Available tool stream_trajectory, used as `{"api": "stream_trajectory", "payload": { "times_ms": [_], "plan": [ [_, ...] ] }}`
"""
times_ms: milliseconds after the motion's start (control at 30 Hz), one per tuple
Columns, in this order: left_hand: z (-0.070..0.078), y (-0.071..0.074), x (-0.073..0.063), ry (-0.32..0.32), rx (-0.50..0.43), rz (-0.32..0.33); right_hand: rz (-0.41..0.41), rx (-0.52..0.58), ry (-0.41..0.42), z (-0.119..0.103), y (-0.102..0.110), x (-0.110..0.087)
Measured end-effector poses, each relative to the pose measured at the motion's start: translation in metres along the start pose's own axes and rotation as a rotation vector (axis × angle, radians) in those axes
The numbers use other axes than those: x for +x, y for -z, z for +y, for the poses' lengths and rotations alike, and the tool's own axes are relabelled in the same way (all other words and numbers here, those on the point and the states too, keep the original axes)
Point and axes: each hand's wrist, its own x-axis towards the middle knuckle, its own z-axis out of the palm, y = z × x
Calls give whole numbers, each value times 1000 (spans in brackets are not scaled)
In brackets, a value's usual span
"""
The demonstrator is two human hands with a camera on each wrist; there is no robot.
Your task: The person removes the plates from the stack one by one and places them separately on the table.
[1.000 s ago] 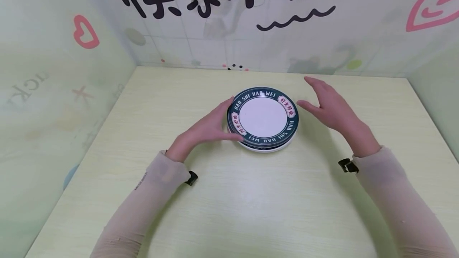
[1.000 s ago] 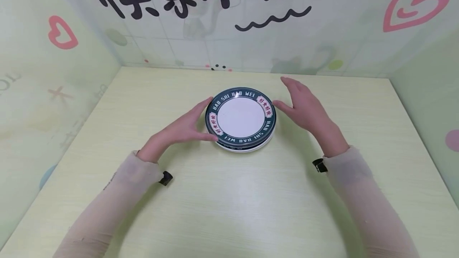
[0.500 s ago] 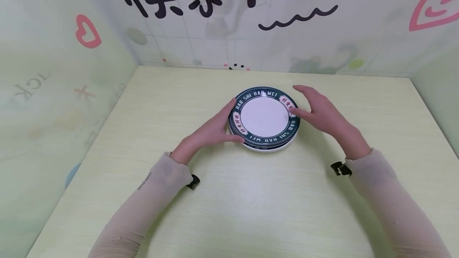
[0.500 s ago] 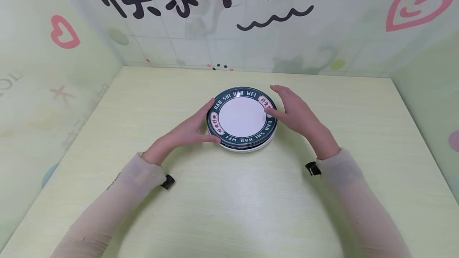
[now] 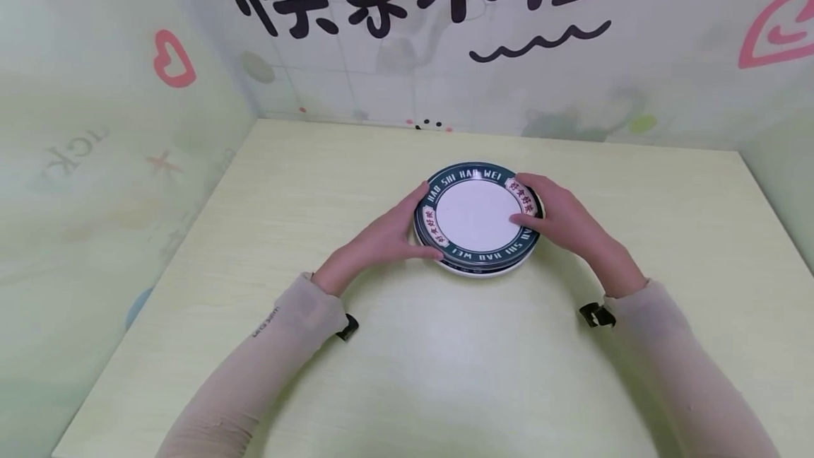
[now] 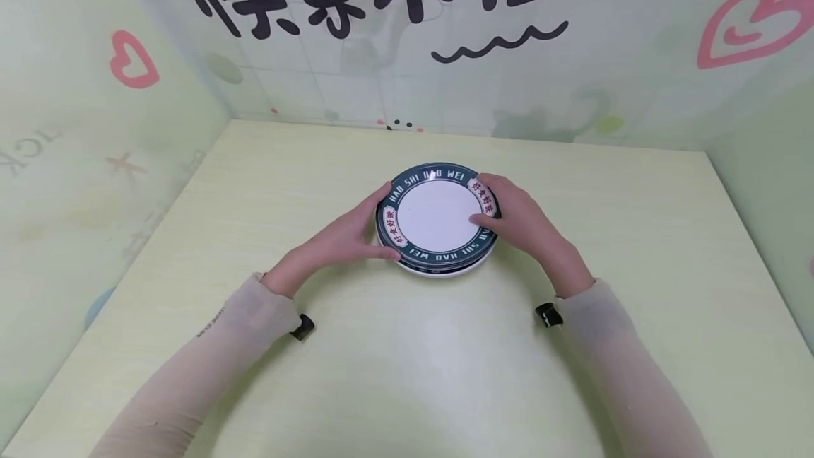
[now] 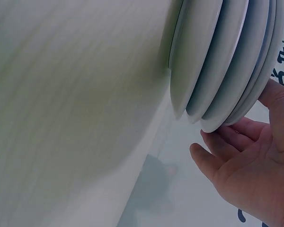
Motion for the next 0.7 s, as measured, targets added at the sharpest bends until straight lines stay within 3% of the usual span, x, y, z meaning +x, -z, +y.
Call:
{"api": "stream_trajectory", "payload": {
  "times_ms": [400, 700],
  "plan": [
    [4, 8, -3, 25, 64, 21, 40, 48, -44, -4, 0, 3],
    [4, 3, -6, 31, 90, -6, 63, 64, -102, -2, -6, -9]
  ]
}}
